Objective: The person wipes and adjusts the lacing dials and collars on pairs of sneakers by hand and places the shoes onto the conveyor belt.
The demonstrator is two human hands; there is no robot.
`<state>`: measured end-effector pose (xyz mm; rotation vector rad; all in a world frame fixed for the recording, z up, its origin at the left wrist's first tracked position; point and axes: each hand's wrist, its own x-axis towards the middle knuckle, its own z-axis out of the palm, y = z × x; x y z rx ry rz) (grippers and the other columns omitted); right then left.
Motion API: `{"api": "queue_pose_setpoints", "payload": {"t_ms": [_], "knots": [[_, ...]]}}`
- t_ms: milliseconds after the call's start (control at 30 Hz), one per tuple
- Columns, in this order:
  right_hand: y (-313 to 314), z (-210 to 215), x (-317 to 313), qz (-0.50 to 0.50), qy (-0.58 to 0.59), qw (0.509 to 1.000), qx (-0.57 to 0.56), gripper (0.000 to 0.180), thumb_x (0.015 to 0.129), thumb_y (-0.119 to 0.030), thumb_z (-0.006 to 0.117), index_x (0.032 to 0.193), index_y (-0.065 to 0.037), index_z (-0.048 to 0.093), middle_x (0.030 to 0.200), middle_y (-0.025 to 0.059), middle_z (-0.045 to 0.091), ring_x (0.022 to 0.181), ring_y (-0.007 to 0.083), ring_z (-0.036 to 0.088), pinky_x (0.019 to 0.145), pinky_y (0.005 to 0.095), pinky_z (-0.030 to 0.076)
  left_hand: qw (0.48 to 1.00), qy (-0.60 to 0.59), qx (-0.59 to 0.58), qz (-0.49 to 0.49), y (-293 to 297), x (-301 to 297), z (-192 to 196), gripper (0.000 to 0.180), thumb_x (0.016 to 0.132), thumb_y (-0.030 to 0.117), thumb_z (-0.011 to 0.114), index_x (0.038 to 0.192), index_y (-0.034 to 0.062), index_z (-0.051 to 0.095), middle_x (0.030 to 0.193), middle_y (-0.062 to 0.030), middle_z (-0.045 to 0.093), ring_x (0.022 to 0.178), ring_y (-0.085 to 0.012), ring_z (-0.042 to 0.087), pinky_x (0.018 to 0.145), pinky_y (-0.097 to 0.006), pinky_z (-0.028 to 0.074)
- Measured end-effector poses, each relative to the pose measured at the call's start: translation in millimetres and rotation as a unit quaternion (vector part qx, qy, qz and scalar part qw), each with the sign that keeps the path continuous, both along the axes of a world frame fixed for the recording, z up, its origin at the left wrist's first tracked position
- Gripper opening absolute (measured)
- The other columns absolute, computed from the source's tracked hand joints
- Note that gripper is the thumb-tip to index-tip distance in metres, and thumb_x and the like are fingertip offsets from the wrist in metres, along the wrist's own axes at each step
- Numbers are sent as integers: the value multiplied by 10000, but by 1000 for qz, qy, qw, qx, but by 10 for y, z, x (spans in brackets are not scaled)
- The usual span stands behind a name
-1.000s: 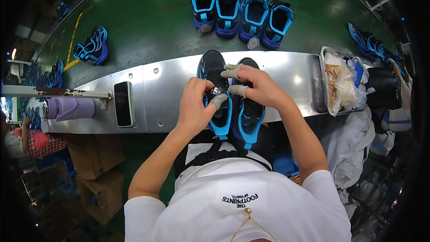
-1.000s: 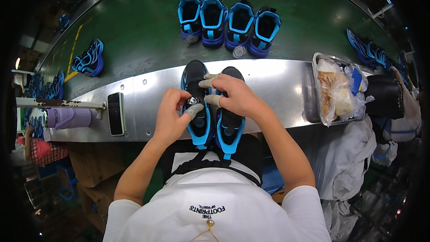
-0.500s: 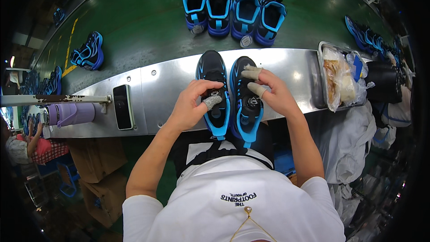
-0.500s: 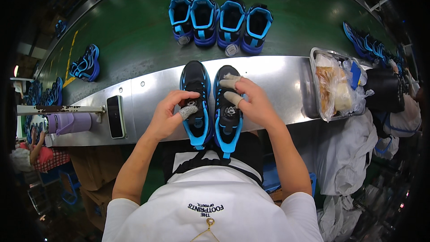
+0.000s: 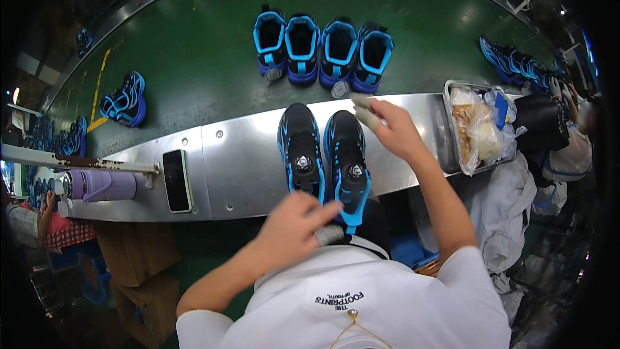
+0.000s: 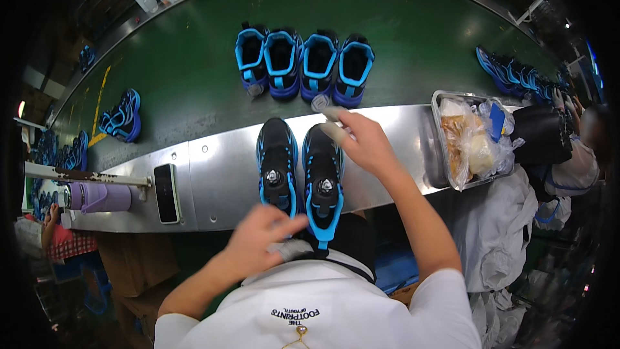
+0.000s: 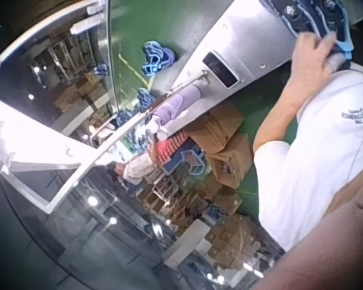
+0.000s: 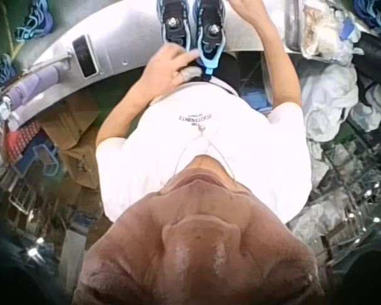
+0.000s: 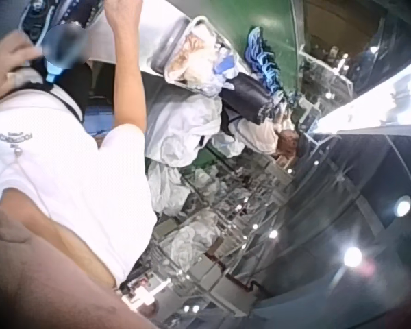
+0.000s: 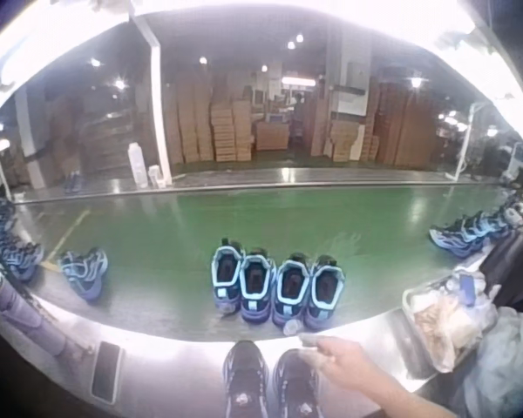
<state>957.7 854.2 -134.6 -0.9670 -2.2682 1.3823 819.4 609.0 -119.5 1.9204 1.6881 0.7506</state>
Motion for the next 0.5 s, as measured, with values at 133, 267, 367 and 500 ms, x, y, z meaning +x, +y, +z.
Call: {"api": "queue_pose_setpoints", "payload": {"t_ms": [133, 267, 367, 500], "knots": [[416, 286, -1191, 107, -78, 969, 207, 614, 898, -558, 536, 1326, -119, 541, 975, 213, 687, 936, 334, 665, 793, 422, 502, 977, 141, -152, -60, 184, 304, -170, 556, 742, 218, 733, 1274, 167, 578, 1034, -136, 563, 955, -322, 582, 789, -419, 505], [581, -88, -2216, 128, -243, 923, 269, 695, 820, -650, 585, 1219, -82, 591, 1099, 152, 686, 1007, 303, 665, 823, 433, 510, 983, 113, -135, -51, 403, 386, -381, 389, 734, 254, 747, 1088, 140, 631, 937, -140, 581, 822, -335, 628, 701, -431, 523], [511, -677, -2311, 90, -208, 937, 264, 672, 809, -690, 563, 1253, -186, 581, 1022, 171, 694, 986, 341, 662, 841, 450, 514, 989, 46, -137, -42, 384, 87, -263, 383, 720, 269, 733, 1067, 139, 636, 918, -113, 582, 826, -338, 622, 709, -422, 521], [912, -583, -1746, 35, -179, 943, 279, 627, 776, -708, 590, 1128, -200, 692, 971, 143, 709, 941, 363, 665, 808, 475, 530, 996, -5, -84, -19, 477, -651, 109, 325, 737, 313, 749, 954, 82, 678, 901, -113, 658, 844, -311, 632, 727, -393, 509]]}}
